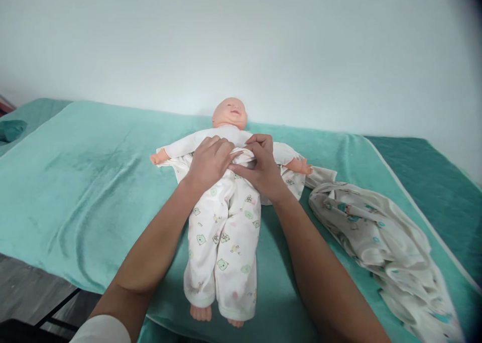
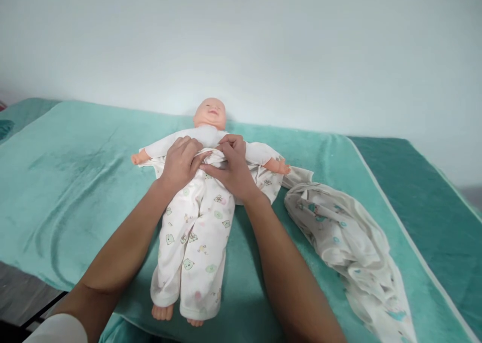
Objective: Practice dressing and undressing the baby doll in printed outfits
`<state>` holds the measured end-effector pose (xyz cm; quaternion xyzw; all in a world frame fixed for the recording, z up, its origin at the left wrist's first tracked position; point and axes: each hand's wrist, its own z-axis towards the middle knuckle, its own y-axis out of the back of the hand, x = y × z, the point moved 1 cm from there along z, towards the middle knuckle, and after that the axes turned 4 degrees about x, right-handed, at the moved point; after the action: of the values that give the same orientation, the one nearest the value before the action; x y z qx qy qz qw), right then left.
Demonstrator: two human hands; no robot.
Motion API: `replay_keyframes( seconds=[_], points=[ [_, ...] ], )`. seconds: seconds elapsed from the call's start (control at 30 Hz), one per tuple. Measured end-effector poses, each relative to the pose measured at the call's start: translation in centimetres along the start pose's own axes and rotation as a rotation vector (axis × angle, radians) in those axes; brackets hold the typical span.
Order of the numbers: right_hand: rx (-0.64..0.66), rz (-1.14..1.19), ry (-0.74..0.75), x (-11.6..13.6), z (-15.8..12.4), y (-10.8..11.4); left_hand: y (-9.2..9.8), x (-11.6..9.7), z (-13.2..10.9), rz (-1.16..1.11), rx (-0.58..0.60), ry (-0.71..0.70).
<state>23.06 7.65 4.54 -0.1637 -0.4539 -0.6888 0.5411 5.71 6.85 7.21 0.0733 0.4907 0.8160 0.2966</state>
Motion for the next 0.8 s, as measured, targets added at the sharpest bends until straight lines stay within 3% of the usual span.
replay_keyframes(
  seconds=[0.33,0.47,0.63,0.8],
  points=[
    [0.004,0.241,-0.223,-0.8,-1.9,1.7,-0.2,2.4,-3.3,-0.008,0.011,0.274],
    [-0.011,0.145,-0.31,-0.9,-3.1,1.7,0.4,3.3,-5.5,-0.064,0.064,0.379],
    [0.029,-0.042,-0.356,-0.3,-4.8,1.9,1.0,3.7,-8.3,-0.352,0.117,0.441],
    [0.154,-0.008,-0.457,0.6,-6.9,2.5,1.9,2.9,-10.1,-0.679,0.213,0.484]
  ],
)
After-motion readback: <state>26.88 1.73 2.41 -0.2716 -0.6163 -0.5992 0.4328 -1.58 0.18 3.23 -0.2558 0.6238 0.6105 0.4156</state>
